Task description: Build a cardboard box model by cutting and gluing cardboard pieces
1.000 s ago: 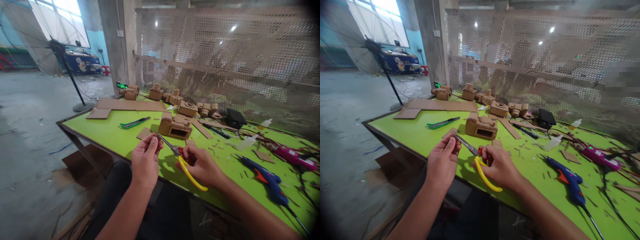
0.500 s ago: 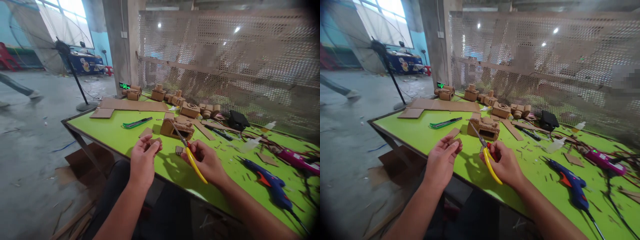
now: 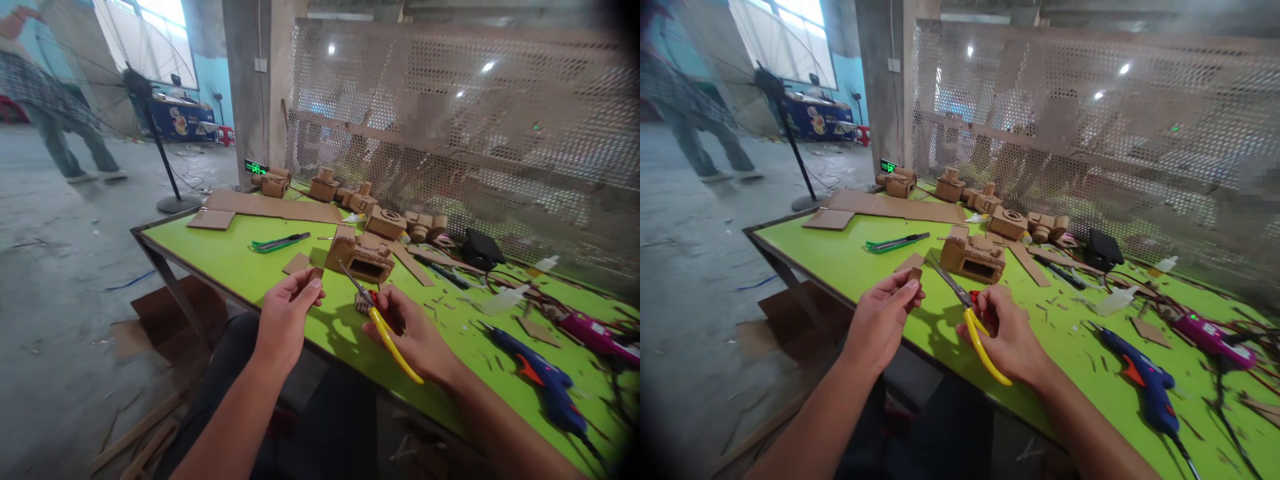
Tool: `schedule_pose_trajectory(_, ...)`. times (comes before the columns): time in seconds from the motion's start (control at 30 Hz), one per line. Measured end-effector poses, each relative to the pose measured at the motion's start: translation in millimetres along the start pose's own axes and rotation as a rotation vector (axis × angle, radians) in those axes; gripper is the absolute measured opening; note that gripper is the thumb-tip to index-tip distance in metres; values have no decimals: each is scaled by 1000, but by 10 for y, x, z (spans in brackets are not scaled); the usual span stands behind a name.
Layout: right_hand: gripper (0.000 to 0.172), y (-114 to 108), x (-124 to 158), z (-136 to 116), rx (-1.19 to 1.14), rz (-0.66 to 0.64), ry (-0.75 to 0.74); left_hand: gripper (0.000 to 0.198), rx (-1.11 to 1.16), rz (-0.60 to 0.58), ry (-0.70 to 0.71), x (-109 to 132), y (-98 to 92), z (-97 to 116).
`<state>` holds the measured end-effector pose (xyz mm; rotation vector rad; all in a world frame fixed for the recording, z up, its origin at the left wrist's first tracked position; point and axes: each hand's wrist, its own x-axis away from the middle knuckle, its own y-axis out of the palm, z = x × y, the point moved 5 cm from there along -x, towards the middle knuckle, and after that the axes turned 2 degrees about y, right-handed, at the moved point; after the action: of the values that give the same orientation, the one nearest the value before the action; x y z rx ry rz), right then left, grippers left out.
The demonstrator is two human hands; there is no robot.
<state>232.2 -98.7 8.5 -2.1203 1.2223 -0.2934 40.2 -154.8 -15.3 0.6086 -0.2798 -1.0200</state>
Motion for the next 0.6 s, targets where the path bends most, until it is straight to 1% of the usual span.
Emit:
schedule_pose_trajectory(0.1, 39, 7, 6, -47, 68, -57, 0, 25, -22, -5, 5, 1, -20, -16)
schedule_pose_trajectory(0.27, 38, 37, 2, -71, 167, -70, -30, 22, -35, -16, -8, 8, -18, -17)
schedule_pose_trajectory(0.6, 40, 57, 13, -58, 110, -69, -5, 18, -81, -43, -13, -1, -30, -18)
